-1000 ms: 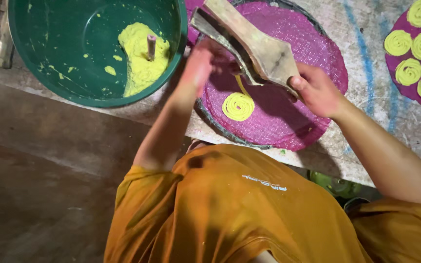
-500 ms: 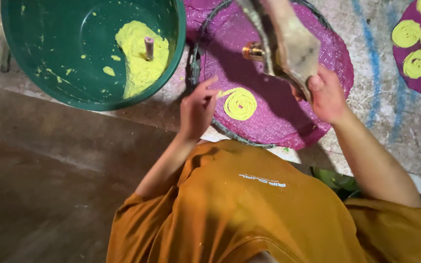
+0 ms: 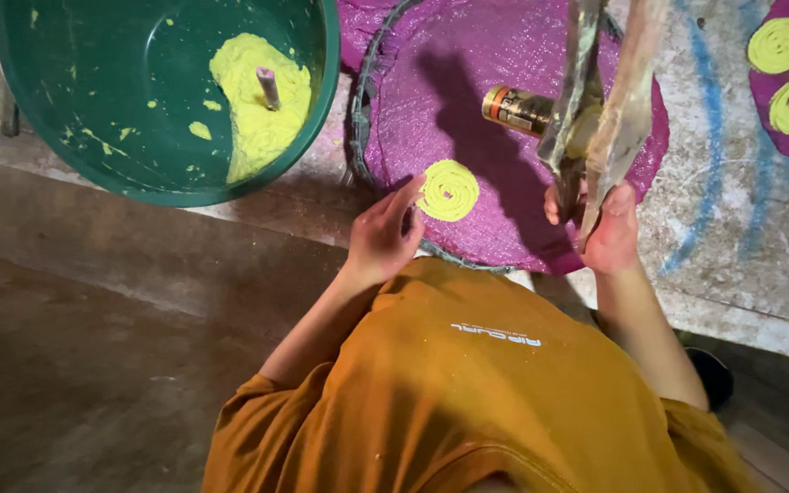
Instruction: The person uses a manual dough extruder to pipe yellow dough into spiral shapes onto a purple tray. They repeatedly scoop dough from a green bowl into the extruder and pipe multiple spirals, then transfer finished spirals to a woven tray.
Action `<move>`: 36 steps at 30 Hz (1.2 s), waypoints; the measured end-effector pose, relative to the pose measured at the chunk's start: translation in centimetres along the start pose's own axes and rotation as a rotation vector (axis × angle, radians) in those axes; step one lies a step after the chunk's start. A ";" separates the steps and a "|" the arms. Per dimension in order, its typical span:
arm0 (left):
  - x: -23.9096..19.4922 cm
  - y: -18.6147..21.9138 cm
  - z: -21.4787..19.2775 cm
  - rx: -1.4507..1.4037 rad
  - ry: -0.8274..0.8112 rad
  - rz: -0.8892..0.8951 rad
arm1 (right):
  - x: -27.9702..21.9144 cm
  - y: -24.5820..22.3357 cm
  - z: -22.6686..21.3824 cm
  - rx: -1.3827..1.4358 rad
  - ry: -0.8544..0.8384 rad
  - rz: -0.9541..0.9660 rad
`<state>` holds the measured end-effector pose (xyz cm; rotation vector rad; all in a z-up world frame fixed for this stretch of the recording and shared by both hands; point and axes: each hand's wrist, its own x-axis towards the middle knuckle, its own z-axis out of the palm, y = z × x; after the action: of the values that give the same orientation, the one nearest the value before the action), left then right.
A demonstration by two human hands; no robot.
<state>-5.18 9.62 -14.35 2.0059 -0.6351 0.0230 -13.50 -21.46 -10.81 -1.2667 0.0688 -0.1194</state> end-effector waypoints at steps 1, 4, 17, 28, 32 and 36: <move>0.0 0.0 0.0 0.023 0.017 0.005 | -0.2 0.1 0.0 0.029 0.002 0.009; 0.0 0.1 0.0 0.055 0.044 0.014 | -0.8 -0.1 0.1 -0.031 0.030 -0.019; -1.3 -0.2 -0.6 -0.038 0.079 0.052 | -2.0 -0.8 -0.4 -0.080 0.116 -0.009; 3.9 -6.3 -8.0 0.239 0.617 0.065 | -2.5 -1.4 -1.1 -0.110 0.122 -0.065; 9.1 -13.1 -15.1 0.519 0.208 -0.087 | -2.5 -1.8 -1.8 -0.133 0.164 -0.068; 11.0 -13.2 -16.0 0.649 0.059 -0.269 | -2.5 -2.1 -2.9 -0.085 0.205 -0.077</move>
<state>14.09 23.06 -13.94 2.6924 -0.3324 0.1415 -16.45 -24.52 -9.71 -1.3395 0.2034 -0.3152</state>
